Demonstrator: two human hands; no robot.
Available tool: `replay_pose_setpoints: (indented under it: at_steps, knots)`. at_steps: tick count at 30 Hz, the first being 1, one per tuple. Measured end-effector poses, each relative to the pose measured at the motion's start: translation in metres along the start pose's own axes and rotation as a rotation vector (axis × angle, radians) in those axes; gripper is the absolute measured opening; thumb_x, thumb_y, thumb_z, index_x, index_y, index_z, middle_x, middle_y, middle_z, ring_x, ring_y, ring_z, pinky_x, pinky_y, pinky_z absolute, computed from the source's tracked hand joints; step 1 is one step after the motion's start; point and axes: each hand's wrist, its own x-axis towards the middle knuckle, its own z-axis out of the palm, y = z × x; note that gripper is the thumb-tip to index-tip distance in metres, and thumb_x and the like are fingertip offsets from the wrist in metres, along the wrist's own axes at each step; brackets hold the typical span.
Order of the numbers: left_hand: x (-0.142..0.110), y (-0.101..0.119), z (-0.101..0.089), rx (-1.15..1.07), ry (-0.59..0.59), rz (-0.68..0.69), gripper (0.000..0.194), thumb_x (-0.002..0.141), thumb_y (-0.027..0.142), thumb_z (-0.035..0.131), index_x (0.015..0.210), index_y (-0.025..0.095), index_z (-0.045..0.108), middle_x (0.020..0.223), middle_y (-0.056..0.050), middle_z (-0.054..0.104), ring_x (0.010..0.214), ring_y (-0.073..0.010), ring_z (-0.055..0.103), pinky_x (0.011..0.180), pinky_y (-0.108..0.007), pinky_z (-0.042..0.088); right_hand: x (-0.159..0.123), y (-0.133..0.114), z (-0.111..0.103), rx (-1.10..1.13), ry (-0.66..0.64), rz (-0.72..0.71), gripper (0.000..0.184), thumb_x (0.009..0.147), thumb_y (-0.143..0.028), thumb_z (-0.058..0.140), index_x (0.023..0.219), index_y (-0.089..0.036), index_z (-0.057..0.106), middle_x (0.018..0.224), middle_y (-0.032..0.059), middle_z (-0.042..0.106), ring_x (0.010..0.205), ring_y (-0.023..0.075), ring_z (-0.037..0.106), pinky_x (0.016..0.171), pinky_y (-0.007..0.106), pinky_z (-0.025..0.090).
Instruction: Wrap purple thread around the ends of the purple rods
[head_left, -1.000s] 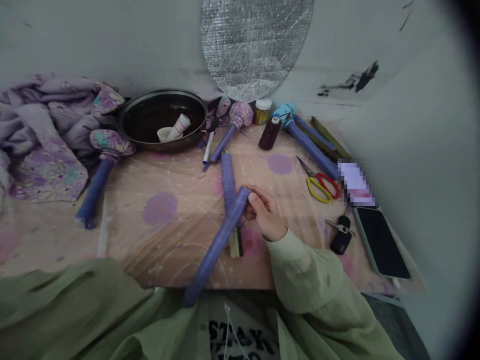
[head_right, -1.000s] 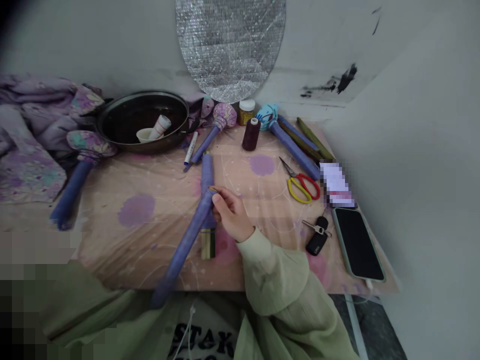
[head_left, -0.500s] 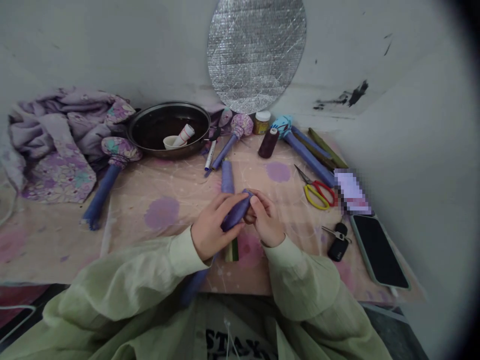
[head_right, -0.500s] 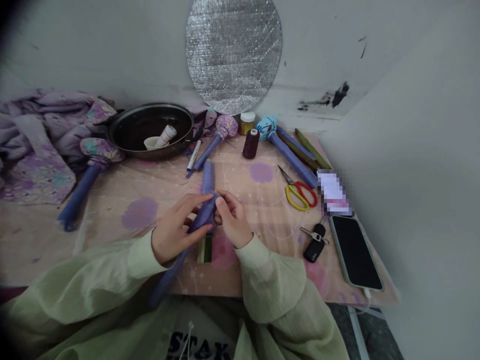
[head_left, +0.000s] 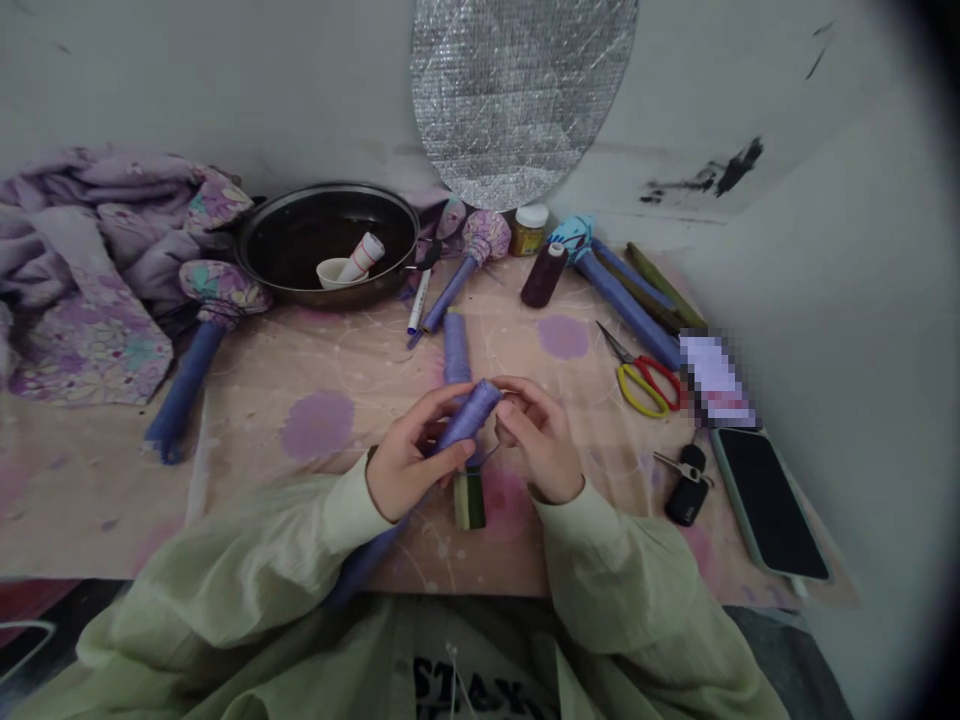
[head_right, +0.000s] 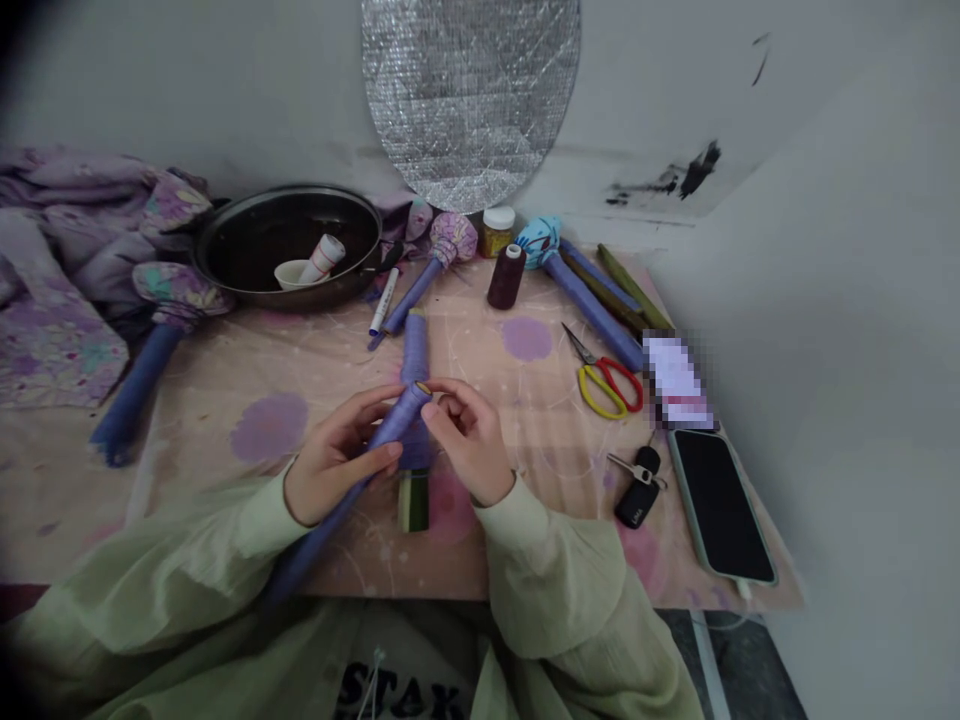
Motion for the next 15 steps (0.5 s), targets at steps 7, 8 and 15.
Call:
replay_pose_setpoints:
  at_steps: [7,8,15]
  knots:
    - [0.0,-0.0064,-0.0056,-0.21,0.002,-0.105,0.05,0.078,0.02,0.066,0.124,0.025,0.046,0.092,-0.002,0.055,0.053,-0.0056,0.054,0.035,-0.013,0.042,0.0005,0.0009,0.0021,-0.121,0.066,0.009,0.016,0.078,-0.03,0.064,0.074,-0.018,0.054,0.055,-0.0068,0.044,0.048,0.0052,0.035,0.046,0.021,0.026]
    - [-0.001,-0.0064,-0.0065,-0.219,0.009,-0.123,0.05,0.078,0.021,0.067,0.124,0.024,0.046,0.092,-0.002,0.055,0.054,-0.0058,0.054,0.035,-0.013,0.042,0.0002,0.0008,0.0025,-0.132,0.07,0.015,0.015,0.078,-0.03,0.063,0.073,-0.018,0.055,0.055,-0.0067,0.044,0.048,0.0051,0.035,0.045,0.021,0.027]
    - [-0.0048,-0.0059,-0.0089,-0.237,0.043,-0.176,0.051,0.077,0.021,0.068,0.123,0.026,0.047,0.092,-0.002,0.054,0.055,-0.006,0.055,0.035,-0.013,0.043,-0.003,0.0004,0.0039,-0.083,0.073,0.06,0.015,0.079,-0.03,0.064,0.073,-0.018,0.057,0.054,-0.0072,0.041,0.046,0.0043,0.032,0.044,0.021,0.024]
